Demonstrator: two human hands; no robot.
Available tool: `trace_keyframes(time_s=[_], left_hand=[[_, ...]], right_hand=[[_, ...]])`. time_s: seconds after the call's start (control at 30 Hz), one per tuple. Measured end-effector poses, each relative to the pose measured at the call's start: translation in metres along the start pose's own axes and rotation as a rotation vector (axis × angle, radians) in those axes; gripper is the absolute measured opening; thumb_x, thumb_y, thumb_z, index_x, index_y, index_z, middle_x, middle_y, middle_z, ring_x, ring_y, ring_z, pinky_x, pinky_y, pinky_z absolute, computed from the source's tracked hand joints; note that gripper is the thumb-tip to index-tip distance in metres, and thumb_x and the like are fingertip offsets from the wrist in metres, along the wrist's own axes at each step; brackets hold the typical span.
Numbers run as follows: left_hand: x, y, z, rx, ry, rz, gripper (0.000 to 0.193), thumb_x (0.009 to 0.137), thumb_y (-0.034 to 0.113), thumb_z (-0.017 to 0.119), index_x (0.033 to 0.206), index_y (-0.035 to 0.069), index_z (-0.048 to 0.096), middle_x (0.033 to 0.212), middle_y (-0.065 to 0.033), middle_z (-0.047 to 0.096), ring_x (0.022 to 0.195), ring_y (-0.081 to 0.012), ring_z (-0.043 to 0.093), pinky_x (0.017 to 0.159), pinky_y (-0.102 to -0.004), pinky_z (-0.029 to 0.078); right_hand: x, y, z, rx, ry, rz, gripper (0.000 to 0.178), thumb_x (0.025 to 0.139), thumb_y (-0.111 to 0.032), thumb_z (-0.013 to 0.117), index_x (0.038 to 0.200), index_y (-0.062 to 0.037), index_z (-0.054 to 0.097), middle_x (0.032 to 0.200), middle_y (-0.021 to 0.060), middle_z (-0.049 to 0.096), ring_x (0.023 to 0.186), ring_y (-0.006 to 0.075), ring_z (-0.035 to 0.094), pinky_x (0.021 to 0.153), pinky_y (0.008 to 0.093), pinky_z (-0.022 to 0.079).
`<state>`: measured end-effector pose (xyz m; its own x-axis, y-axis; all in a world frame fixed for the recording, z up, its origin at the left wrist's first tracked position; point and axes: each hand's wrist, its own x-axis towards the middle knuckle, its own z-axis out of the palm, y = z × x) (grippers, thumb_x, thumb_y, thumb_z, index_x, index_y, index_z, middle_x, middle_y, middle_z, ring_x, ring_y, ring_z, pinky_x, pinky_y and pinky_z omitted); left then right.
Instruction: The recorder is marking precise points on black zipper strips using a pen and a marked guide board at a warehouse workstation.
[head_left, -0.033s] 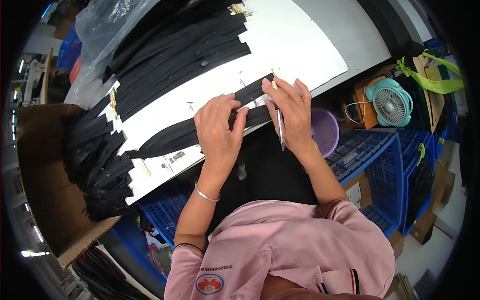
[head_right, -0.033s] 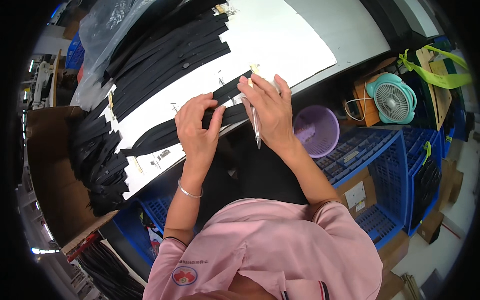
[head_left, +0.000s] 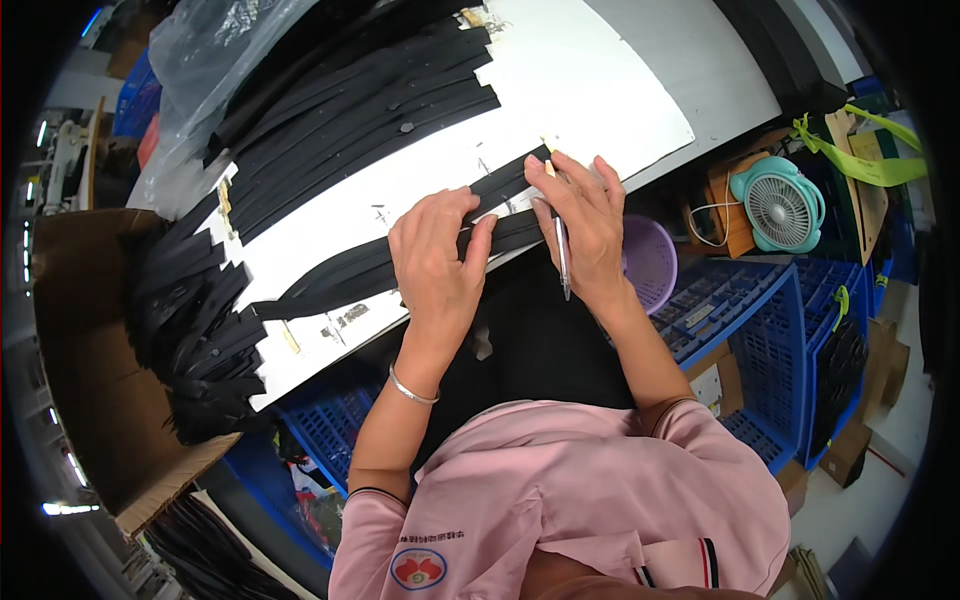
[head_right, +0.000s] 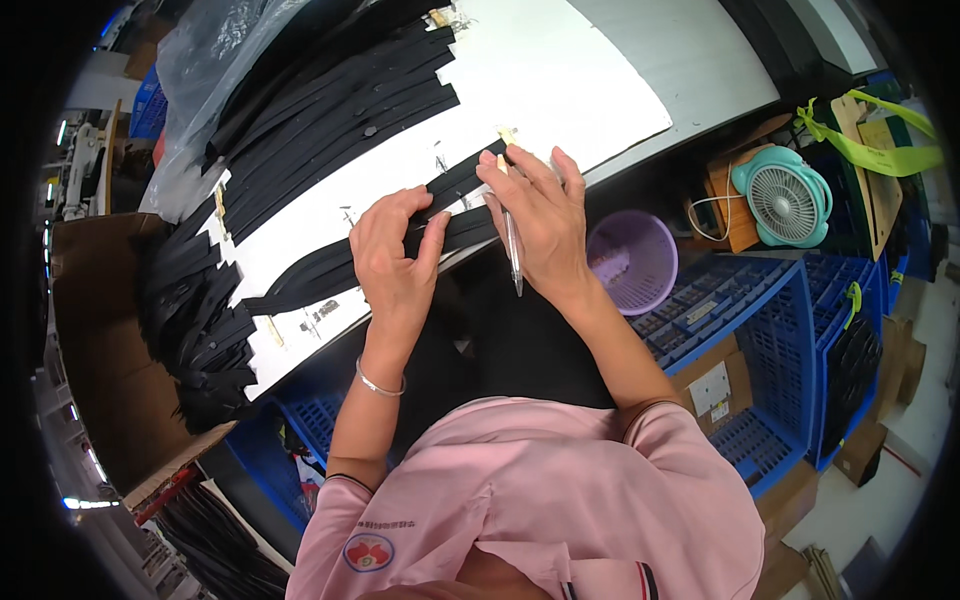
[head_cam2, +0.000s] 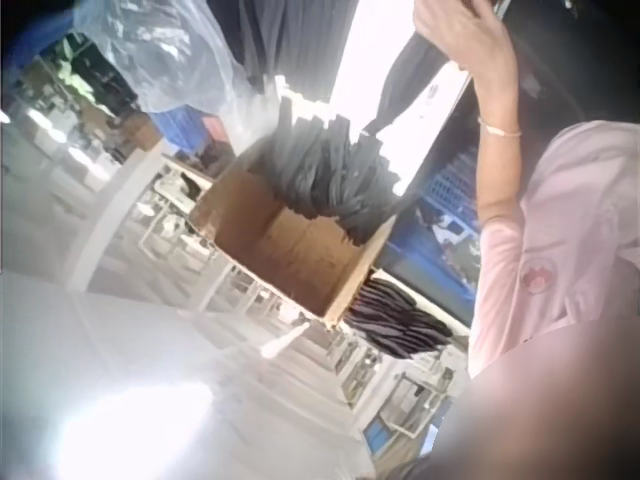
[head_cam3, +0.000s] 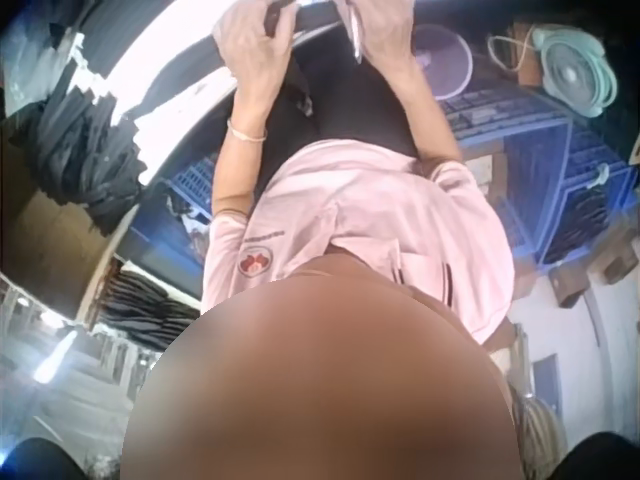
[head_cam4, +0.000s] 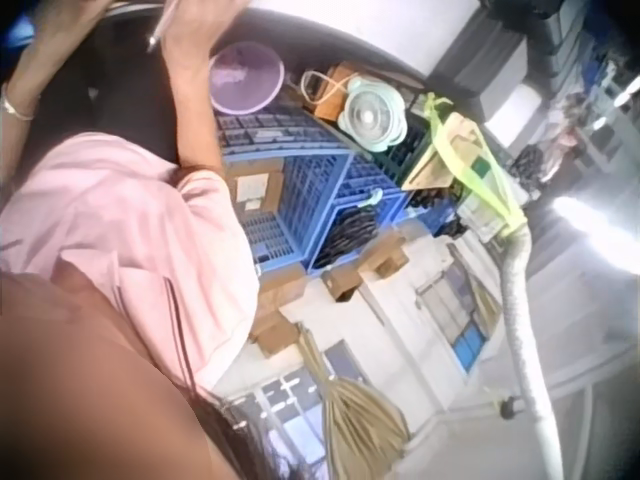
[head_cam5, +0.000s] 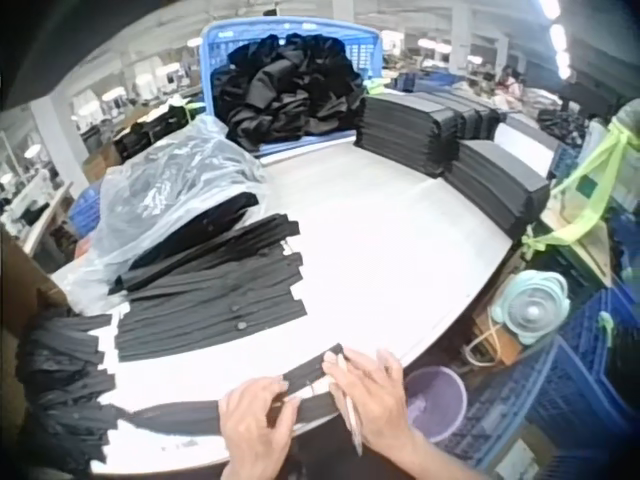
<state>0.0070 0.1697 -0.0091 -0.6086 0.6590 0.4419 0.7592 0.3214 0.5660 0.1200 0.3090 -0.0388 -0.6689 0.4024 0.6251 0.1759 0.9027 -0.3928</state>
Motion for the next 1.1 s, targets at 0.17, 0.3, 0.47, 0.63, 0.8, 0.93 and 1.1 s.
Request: trace_keyframes(time_s=[0.17, 0.3, 0.47, 0.63, 0.8, 0.93, 1.1], left_hand=[[-0.004, -0.004, 0.007, 0.102, 0.047, 0.086, 0.018, 0.085, 0.009, 0.077, 0.102, 0.007, 0.076, 0.109, -0.0045, 0.071, 0.108, -0.0242, 0.063, 0.097, -0.0382, 0.042], [-0.004, -0.004, 0.007, 0.123, 0.033, 0.094, 0.023, 0.084, 0.009, 0.077, 0.107, 0.007, 0.076, 0.110, -0.0033, 0.070, 0.109, -0.0236, 0.062, 0.096, -0.0383, 0.042], [-0.005, -0.006, 0.008, 0.144, 0.019, 0.106, 0.026, 0.084, 0.009, 0.078, 0.109, 0.008, 0.076, 0.113, -0.0033, 0.069, 0.108, -0.0242, 0.060, 0.095, -0.0393, 0.042], [-0.004, -0.004, 0.005, 0.168, 0.027, 0.095, 0.024, 0.085, 0.010, 0.078, 0.108, 0.011, 0.078, 0.110, -0.0011, 0.071, 0.106, -0.0229, 0.062, 0.095, -0.0361, 0.042], [-0.004, -0.005, 0.006, 0.144, 0.020, 0.089, 0.023, 0.084, 0.009, 0.078, 0.107, 0.011, 0.078, 0.111, -0.0011, 0.070, 0.106, -0.0229, 0.062, 0.095, -0.0359, 0.042], [-0.004, -0.008, 0.008, 0.135, 0.034, 0.119, 0.024, 0.082, 0.012, 0.078, 0.106, 0.007, 0.076, 0.112, -0.0031, 0.068, 0.106, -0.0228, 0.060, 0.094, -0.0397, 0.041], [-0.005, -0.009, 0.009, 0.127, 0.046, 0.115, 0.023, 0.082, 0.013, 0.078, 0.105, 0.007, 0.076, 0.111, -0.0027, 0.067, 0.106, -0.0222, 0.060, 0.095, -0.0395, 0.041]], right_hand=[[-0.003, 0.002, 0.001, -0.043, 0.011, 0.019, 0.053, 0.079, -0.001, 0.080, 0.128, -0.0137, 0.063, 0.120, 0.0006, 0.073, 0.122, 0.0231, 0.062, 0.112, 0.0483, 0.034], [-0.002, 0.006, 0.000, 0.010, 0.001, 0.018, 0.050, 0.079, -0.001, 0.080, 0.126, -0.0128, 0.065, 0.120, 0.0004, 0.073, 0.121, 0.0236, 0.062, 0.111, 0.0487, 0.035], [0.010, 0.008, -0.008, 0.033, -0.035, 0.013, 0.043, 0.081, 0.000, 0.078, 0.122, -0.0107, 0.067, 0.114, 0.0015, 0.075, 0.113, 0.0231, 0.065, 0.109, 0.0478, 0.038], [0.032, 0.001, -0.018, 0.283, -0.009, 0.098, 0.020, 0.089, -0.008, 0.073, 0.109, -0.0080, 0.073, 0.094, 0.0015, 0.075, 0.089, 0.0187, 0.067, 0.104, 0.0423, 0.041], [0.036, -0.002, 0.001, 0.595, -0.050, 0.336, 0.011, 0.092, -0.013, 0.073, 0.087, -0.0034, 0.074, 0.077, 0.0031, 0.072, 0.070, 0.0177, 0.060, 0.084, 0.0341, 0.044], [0.038, 0.003, 0.011, 0.579, -0.054, 0.249, 0.014, 0.092, -0.013, 0.072, 0.083, -0.0024, 0.073, 0.071, 0.0037, 0.070, 0.064, 0.0179, 0.058, 0.076, 0.0328, 0.043], [0.037, 0.003, 0.009, 0.462, -0.157, 0.159, 0.009, 0.094, -0.009, 0.070, 0.090, -0.0030, 0.074, 0.077, 0.0033, 0.072, 0.079, 0.0143, 0.058, 0.079, 0.0303, 0.046]])
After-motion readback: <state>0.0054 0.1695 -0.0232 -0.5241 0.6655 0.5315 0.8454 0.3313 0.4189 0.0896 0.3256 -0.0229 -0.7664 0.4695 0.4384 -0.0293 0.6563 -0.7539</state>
